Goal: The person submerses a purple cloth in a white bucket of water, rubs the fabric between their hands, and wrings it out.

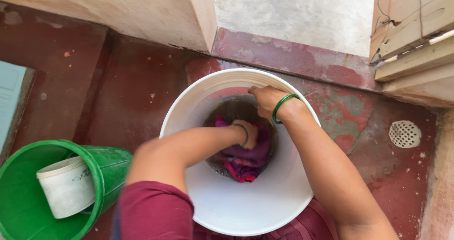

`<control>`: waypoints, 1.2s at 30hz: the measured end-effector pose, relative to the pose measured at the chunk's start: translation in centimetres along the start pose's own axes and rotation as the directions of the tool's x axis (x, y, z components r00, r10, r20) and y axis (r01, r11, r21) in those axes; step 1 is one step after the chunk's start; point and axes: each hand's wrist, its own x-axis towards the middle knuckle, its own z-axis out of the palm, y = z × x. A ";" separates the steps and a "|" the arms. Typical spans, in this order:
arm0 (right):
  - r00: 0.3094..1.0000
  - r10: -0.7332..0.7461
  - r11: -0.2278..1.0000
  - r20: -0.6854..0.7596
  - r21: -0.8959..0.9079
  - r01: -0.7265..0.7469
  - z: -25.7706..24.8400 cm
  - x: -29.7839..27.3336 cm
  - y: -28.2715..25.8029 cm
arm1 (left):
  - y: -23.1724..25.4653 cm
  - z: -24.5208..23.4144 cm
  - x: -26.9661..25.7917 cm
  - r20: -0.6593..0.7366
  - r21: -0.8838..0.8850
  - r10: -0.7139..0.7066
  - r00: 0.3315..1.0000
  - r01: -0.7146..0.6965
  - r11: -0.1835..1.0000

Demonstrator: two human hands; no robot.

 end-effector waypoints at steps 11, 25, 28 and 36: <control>1.000 0.000 0.999 0.003 -0.043 0.000 0.4 -0.1 0.2 | 6.3 8.3 -5.5 0.062 0.303 0.352 0.934 -0.353 0.885; 0.994 -0.049 0.999 -0.098 0.007 0.050 0.8 -1.1 -0.2 | 1.9 8.1 6.0 -0.383 -0.054 0.156 0.910 -0.191 0.980; 0.995 -0.048 0.999 -0.090 0.000 0.048 0.8 -1.3 -0.3 | -1.5 7.6 6.7 -0.352 -0.089 0.094 0.931 -0.133 0.987; 1.000 0.017 1.000 -0.025 -0.018 -0.017 -0.2 -1.0 -0.7 | -7.1 7.9 7.8 -0.176 -0.388 -0.417 0.892 0.327 0.862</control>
